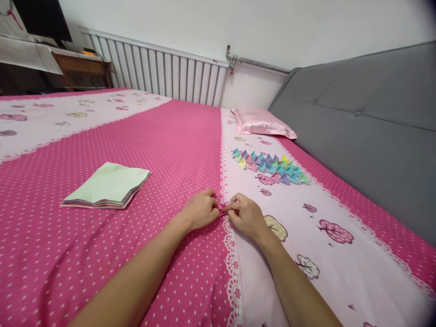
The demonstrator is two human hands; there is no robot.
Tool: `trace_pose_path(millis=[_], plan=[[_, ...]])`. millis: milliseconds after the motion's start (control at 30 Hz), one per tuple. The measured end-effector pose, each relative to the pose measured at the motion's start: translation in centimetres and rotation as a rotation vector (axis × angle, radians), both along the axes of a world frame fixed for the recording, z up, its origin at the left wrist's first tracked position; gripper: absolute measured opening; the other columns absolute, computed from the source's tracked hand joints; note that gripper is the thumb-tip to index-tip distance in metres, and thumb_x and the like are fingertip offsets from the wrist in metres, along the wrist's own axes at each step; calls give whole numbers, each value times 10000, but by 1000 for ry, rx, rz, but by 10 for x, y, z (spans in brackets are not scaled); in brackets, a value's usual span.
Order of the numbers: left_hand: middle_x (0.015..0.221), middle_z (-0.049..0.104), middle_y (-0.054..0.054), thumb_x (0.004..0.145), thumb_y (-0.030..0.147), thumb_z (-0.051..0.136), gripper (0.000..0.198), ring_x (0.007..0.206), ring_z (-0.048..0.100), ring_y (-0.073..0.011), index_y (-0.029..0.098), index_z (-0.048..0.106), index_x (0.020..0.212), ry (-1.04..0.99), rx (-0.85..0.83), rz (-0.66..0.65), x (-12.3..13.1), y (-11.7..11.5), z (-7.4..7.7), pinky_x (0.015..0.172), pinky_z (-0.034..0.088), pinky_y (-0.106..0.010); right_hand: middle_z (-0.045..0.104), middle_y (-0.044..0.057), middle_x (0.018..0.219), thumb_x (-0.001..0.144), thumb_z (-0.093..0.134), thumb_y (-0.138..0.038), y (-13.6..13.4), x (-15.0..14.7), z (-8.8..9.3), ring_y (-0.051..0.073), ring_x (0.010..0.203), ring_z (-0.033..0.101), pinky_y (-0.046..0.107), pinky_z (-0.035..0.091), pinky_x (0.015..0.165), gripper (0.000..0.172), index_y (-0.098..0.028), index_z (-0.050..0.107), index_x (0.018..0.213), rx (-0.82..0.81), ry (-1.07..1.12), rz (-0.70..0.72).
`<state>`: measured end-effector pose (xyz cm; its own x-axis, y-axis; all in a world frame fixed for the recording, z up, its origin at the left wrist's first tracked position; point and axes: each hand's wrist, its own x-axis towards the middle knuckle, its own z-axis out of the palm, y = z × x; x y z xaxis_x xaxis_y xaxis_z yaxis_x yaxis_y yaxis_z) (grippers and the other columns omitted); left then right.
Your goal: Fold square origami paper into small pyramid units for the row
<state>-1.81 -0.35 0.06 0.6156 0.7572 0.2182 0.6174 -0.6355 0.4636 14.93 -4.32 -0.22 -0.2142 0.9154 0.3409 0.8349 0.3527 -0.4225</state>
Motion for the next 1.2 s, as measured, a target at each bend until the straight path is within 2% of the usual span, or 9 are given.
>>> trace_pose_path(millis=[233, 500, 633, 733, 833, 900, 1000, 1200], plan=[[998, 548, -59, 676, 151, 481, 220, 852, 557, -182, 197, 672, 775, 32, 17, -20, -1, 2, -6, 743, 433, -270, 552, 2, 865, 767, 460, -171, -5, 0, 4, 117, 683, 519, 234, 362, 606, 294, -308, 697, 877, -57, -125, 22], [967, 563, -76, 687, 156, 483, 207, 865, 555, -195, 182, 682, 739, 27, 41, -20, 3, -1, -5, 765, 431, -287, 519, 18, 976, 793, 429, -169, -11, -4, 3, 135, 766, 525, 249, 321, 601, 322, -320, 673, 937, -107, -247, 23], [894, 592, -70, 714, 182, 482, 210, 803, 562, -177, 177, 692, 717, 23, 31, 51, 8, -2, -9, 724, 432, -271, 535, 15, 925, 790, 441, -184, -9, -7, 2, 127, 742, 523, 244, 318, 597, 283, -292, 679, 899, -117, -190, 0], [870, 607, -70, 701, 190, 501, 201, 798, 562, -181, 173, 699, 733, 18, 25, 99, 11, -3, -10, 704, 430, -271, 548, 13, 847, 792, 479, -261, -5, -9, -2, 123, 714, 521, 237, 324, 589, 209, -241, 686, 776, -114, -116, -38], [864, 609, -75, 690, 182, 494, 208, 781, 558, -180, 164, 697, 733, 5, 30, 113, 12, -3, -9, 693, 430, -272, 551, 15, 787, 813, 469, -313, -2, -10, -7, 121, 681, 515, 241, 338, 598, 261, -204, 654, 664, -64, -30, -108], [843, 604, -76, 685, 180, 488, 209, 772, 552, -178, 159, 693, 720, -5, 31, 110, 11, -4, -9, 690, 430, -269, 551, 17, 777, 797, 495, -294, 0, -10, -9, 126, 678, 513, 244, 353, 612, 219, -197, 636, 660, -31, 33, -132], [780, 583, -67, 663, 165, 488, 207, 764, 542, -173, 162, 688, 716, -23, 19, 94, 11, -4, -10, 685, 426, -256, 554, 25, 813, 730, 558, -202, 2, -9, -9, 144, 724, 513, 248, 376, 637, 58, -192, 616, 730, 15, 107, -79], [664, 517, -48, 637, 164, 481, 150, 685, 534, -171, 158, 630, 627, -26, -33, 124, 13, -5, -11, 615, 409, -262, 582, 15, 783, 687, 561, -75, 5, -12, -11, 173, 812, 489, 280, 366, 729, 154, -187, 567, 793, 103, 47, 72]])
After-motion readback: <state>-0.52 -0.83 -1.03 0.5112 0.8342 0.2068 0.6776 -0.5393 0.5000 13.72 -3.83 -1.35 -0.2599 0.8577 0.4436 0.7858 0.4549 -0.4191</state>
